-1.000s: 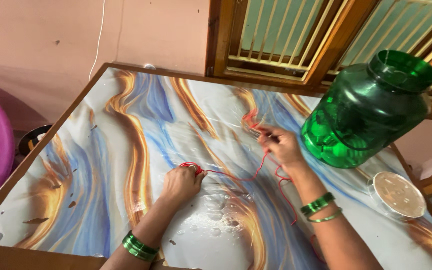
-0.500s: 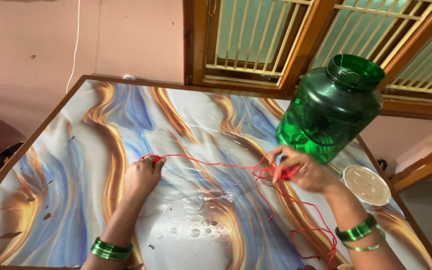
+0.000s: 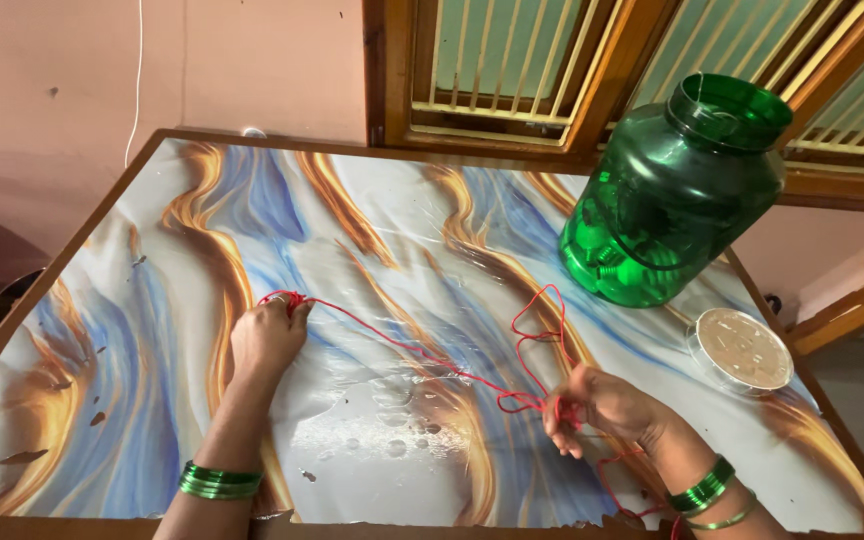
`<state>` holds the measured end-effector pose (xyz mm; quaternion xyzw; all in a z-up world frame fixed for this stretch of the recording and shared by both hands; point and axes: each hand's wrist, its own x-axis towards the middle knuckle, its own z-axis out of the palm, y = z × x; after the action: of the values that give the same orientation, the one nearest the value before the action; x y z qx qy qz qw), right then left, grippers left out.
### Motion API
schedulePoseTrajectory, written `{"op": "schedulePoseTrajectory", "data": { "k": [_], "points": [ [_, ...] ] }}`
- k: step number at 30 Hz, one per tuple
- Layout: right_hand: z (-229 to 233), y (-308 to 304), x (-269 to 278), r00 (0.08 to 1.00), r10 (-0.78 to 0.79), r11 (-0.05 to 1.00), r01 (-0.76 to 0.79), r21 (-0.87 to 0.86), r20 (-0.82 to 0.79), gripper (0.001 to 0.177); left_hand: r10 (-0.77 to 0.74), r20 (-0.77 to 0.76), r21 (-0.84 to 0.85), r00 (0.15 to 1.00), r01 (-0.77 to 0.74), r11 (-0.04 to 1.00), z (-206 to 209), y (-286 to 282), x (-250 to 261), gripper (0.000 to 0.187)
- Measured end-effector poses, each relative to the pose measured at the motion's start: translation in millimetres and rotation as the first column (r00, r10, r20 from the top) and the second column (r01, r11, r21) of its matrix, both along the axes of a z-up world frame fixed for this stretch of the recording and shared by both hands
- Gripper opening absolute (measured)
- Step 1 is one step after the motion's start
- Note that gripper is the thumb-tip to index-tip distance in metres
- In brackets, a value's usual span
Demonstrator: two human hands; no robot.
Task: The person winds a red string into a compact ball on a marbled tabletop. They repeatedly gather loose strands, wrap them around a growing core, and adjust the bundle with both hands. The finished ball is then placed into a large green plastic container.
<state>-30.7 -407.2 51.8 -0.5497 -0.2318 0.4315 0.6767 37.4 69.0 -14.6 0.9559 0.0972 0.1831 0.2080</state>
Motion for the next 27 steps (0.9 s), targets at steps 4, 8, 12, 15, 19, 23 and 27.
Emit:
{"op": "schedulePoseTrajectory", "data": {
  "k": [4,8,12,15,19,23,27],
  "points": [
    [-13,-10,8,0.986,-0.043,0.958,0.087,-0.273,0.163,0.026,0.026,0.039,0.014,0.999,-0.027,1.0,-2,10,-1,0.043],
    [-18,-13,16,0.929,-0.255,0.885,0.336,-0.323,0.268,0.021,0.041,0.013,0.0,0.999,-0.041,0.999,0,16,-2,0.045],
    [-12,-8,21,0.732,-0.311,0.763,0.573,-0.299,0.607,0.022,0.024,0.035,0.026,0.999,-0.025,0.999,4,12,-3,0.044],
    [2,-5,22,0.28,0.018,0.545,0.802,-0.244,0.96,0.014,0.018,0.012,0.046,1.0,-0.019,0.999,6,5,-6,0.045],
    [24,3,22,-0.348,0.226,0.543,0.821,0.179,0.91,0.011,-0.027,0.01,0.022,1.0,0.027,0.999,6,-6,-8,0.044],
    [46,8,32,-0.551,0.209,0.469,0.781,0.412,0.808,0.017,-0.113,-0.02,-0.004,0.993,0.113,0.994,-1,-15,-5,0.042],
    [56,21,40,-0.65,0.003,0.397,0.699,0.595,0.76,0.026,-0.214,0.011,-0.157,0.977,0.213,0.964,-18,-28,-1,0.042]
  ]
}}
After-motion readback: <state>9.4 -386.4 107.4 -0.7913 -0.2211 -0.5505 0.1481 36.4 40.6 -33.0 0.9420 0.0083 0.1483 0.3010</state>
